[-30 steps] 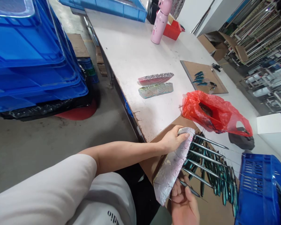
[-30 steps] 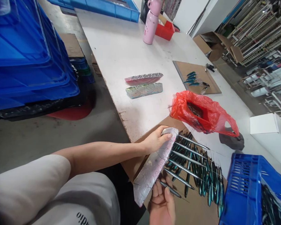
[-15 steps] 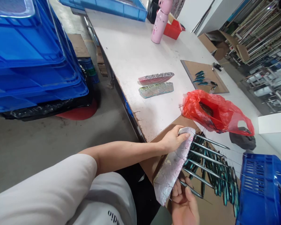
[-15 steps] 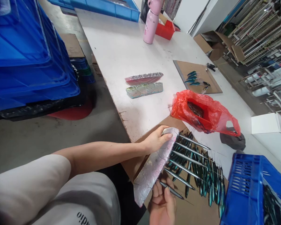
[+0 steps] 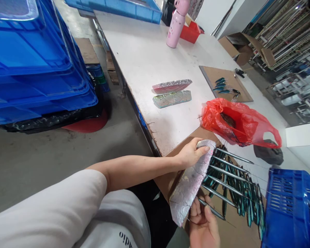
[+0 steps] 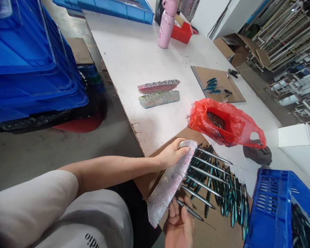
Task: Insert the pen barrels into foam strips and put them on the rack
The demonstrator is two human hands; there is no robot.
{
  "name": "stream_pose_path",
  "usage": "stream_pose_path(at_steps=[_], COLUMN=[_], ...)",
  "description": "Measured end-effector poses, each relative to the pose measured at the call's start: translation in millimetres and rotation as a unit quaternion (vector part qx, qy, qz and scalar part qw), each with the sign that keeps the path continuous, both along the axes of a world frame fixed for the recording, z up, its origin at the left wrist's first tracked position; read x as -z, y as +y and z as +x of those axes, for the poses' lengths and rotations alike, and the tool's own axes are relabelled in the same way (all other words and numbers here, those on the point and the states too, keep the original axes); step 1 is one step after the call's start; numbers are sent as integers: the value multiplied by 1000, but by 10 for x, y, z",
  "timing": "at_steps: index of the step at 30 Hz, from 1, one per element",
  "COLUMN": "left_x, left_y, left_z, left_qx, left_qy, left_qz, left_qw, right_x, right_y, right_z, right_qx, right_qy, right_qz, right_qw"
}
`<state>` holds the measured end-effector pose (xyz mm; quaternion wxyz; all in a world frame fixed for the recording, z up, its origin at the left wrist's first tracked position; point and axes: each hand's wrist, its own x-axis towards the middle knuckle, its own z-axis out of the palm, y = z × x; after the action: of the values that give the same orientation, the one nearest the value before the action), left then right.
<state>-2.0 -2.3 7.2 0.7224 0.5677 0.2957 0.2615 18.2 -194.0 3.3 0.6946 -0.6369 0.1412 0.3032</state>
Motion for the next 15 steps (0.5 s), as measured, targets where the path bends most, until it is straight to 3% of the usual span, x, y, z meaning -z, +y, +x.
stream_pose_path(at_steps=[7, 15], left_x=[-29, -25], left_y=[1, -2], left_z=[-5, -2], left_qx=[-4, -4], left_qy=[-2, 3], left_qz=[-4, 2], left_qw=[1000, 1000], right_x=[184, 176], right_y=[-209, -224], right_z=[96, 106], right_qx=[-76, -51], right_qy=[-89, -52], right_qz=[-5, 3], right_qw=[993, 997])
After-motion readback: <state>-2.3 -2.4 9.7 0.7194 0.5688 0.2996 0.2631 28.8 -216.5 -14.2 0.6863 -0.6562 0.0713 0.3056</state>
